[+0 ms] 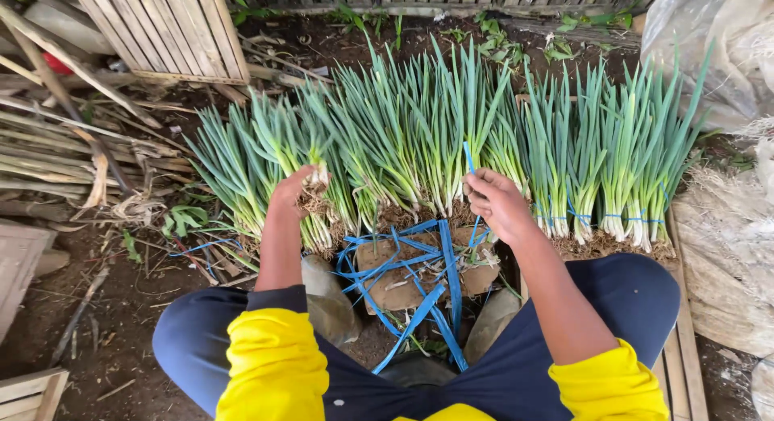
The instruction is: The person sits on the ground and bundles freshly harvested green onions using blue plastic ties. They gather the onions into bunches, wrap the ties around the stems, and secure them before placing the finished bundles on a bamboo mat.
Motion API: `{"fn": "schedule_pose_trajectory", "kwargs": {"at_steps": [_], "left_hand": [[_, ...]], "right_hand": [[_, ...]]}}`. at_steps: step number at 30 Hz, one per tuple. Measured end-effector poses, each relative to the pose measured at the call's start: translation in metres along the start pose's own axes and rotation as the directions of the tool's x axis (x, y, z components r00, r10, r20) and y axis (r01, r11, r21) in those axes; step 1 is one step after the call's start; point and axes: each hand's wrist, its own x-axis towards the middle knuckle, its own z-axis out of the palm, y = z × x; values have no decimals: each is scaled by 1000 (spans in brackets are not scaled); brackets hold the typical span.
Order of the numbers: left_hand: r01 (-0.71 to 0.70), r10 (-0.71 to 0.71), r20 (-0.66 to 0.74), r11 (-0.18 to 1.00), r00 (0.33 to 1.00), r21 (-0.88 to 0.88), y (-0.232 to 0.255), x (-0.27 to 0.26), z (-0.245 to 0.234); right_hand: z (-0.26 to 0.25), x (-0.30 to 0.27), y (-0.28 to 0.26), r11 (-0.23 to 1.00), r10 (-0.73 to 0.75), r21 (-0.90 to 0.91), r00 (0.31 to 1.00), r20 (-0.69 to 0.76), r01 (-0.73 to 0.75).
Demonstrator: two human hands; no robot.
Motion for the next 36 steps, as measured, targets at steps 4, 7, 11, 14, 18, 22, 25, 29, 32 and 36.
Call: {"fn": "schedule_pose_trajectory", "kwargs": {"at_steps": [4,7,11,14,18,22,25,29,32,36], "left_hand": [[-101,98,-28,978,995,-184,29,-71,11],[-150,148,-54,988,988,-44,42,-150,36],[-110,106,29,949,994,297,36,-220,65],[-230,173,201,924,964,306,-10,-222,69],[-158,4,355,900,935,407,-13,-259,100],[-286,118,609,940,784,186,-71,-209,85],[-206,-75,492,845,868,493,-36,-254,100],[-274,-16,547,853,837,444,-18,-266,112],[-270,18,509,864,861,426,1,-273,119],[-243,90,530,943,844,228,-46,-197,102]], "right_hand": [[7,-3,6,998,20,-60,999,43,-17],[21,-14,6,991,38,-130,996,84,-27],[37,-24,11,956,125,-277,988,95,-94],[41,-27,27,932,124,-355,987,107,-79],[62,-41,24,929,135,-356,988,77,-99],[56,-27,50,930,136,-343,990,-20,-135],[69,-34,38,964,163,-215,987,8,-158],[62,-24,45,969,185,-171,983,15,-179],[48,-11,58,970,210,-124,977,-19,-211],[70,-23,18,978,195,-61,980,-42,-198]]}}
